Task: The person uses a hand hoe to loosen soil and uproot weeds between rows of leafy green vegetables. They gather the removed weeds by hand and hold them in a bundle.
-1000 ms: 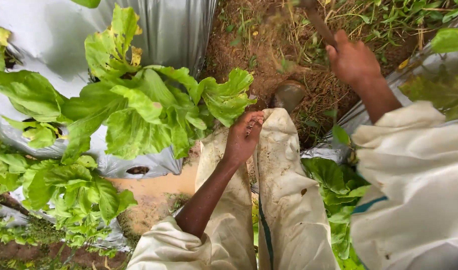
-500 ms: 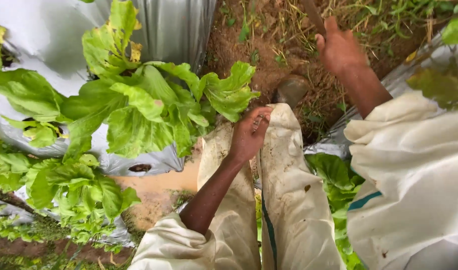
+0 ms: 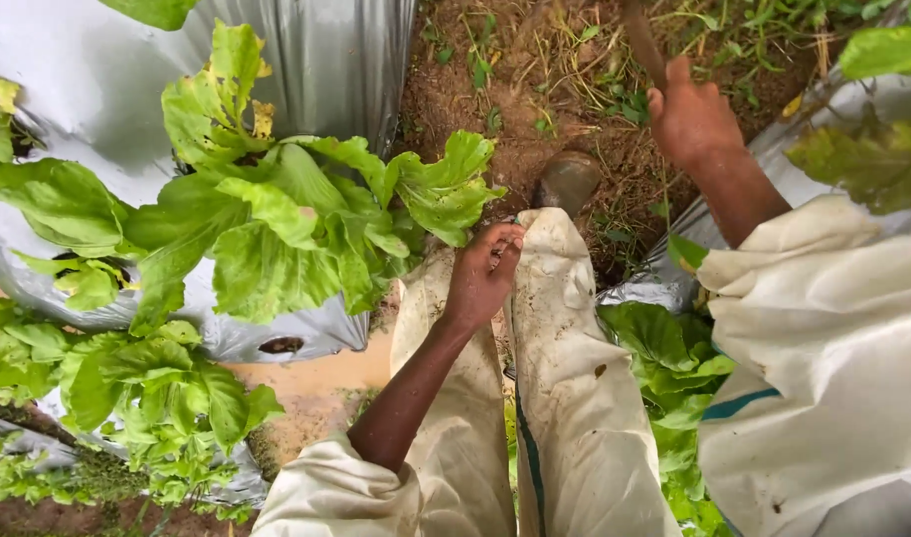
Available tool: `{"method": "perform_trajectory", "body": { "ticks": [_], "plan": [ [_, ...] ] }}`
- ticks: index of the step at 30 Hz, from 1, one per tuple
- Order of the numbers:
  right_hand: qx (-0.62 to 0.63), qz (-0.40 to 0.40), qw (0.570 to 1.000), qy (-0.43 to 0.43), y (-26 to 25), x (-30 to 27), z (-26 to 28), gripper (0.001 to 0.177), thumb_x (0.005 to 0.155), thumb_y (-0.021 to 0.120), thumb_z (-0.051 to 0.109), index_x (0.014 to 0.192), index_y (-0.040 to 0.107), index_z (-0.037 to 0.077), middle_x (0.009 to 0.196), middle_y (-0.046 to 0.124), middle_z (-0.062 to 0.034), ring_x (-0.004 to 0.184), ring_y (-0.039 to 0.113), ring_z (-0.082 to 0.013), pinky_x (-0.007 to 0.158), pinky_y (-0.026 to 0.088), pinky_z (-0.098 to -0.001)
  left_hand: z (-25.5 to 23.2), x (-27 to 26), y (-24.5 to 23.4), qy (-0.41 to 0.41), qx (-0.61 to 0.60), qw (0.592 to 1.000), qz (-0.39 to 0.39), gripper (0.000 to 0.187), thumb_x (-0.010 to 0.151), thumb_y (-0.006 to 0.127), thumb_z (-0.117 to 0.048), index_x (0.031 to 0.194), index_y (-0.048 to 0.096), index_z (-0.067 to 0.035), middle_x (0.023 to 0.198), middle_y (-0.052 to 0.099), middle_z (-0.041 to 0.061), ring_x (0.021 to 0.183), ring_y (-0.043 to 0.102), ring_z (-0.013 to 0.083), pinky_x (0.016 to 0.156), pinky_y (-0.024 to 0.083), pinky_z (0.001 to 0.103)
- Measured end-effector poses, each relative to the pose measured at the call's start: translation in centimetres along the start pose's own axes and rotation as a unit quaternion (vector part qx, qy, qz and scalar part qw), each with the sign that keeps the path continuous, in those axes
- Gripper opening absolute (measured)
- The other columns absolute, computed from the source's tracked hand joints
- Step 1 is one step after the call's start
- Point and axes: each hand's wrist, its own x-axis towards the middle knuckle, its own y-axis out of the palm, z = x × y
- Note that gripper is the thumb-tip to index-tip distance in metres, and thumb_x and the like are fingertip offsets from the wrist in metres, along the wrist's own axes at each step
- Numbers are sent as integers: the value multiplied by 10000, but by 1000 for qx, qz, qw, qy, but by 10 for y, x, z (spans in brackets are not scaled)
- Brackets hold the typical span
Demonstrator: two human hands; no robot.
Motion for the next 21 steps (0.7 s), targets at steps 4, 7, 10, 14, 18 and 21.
{"method": "perform_trajectory", "body": {
  "ticks": [4, 7, 10, 14, 18, 21],
  "plan": [
    [97, -1, 995, 7, -15, -32, 9, 229, 1180, 423, 209, 1371, 374, 92, 939, 615, -197, 611, 587, -284, 468, 571, -427, -8, -4, -1, 13, 5, 1000, 1, 292, 998, 531, -124, 1264, 646, -88, 1173, 743, 104, 1067, 712, 241, 832, 604, 363],
    [99, -42, 994, -34, -8, -35, 5, 183, 1194, 466, 195, 1308, 427, 58, 827, 620, -139, 573, 610, -252, 468, 614, -419, -10, -6, -1, 20, 35, 999, 6, 281, 990, 557, -99, 1264, 620, -98, 1324, 695, 154, 1202, 676, 308, 974, 584, 462],
    [268, -223, 922, -171, 15, -11, -11, 53, 1201, 431, 54, 1238, 433, 16, 818, 549, -37, 553, 524, -129, 347, 469, -257, -10, -4, -3, 26, 39, 999, 7, 274, 980, 559, -63, 1244, 632, -68, 1311, 699, 157, 1203, 675, 304, 992, 576, 450],
    [276, -223, 930, -95, 51, 7, -40, 203, 1205, 399, 243, 1320, 353, 81, 907, 498, -153, 626, 532, -250, 487, 515, -415, -3, -8, -2, 20, 43, 999, 9, 250, 982, 546, -103, 1211, 645, -86, 1257, 713, 125, 1148, 680, 264, 944, 585, 417],
    [178, -79, 981, 22, 58, -3, -77, 210, 1146, 373, 279, 1224, 351, 86, 1047, 504, -277, 737, 514, -444, 620, 419, -597, -5, -14, -3, 43, 74, 996, 23, 259, 972, 526, -56, 1209, 632, -71, 1265, 702, 158, 1146, 688, 289, 949, 605, 445],
    [188, -59, 980, 33, 57, -10, -88, 252, 1157, 403, 278, 1255, 403, 46, 949, 613, -291, 696, 602, -489, 551, 441, -654, -15, -18, -5, 6, 77, 997, 24, 262, 1002, 537, -137, 1236, 650, -101, 1257, 728, 97, 1125, 696, 245, 876, 593, 396]
  ]
}}
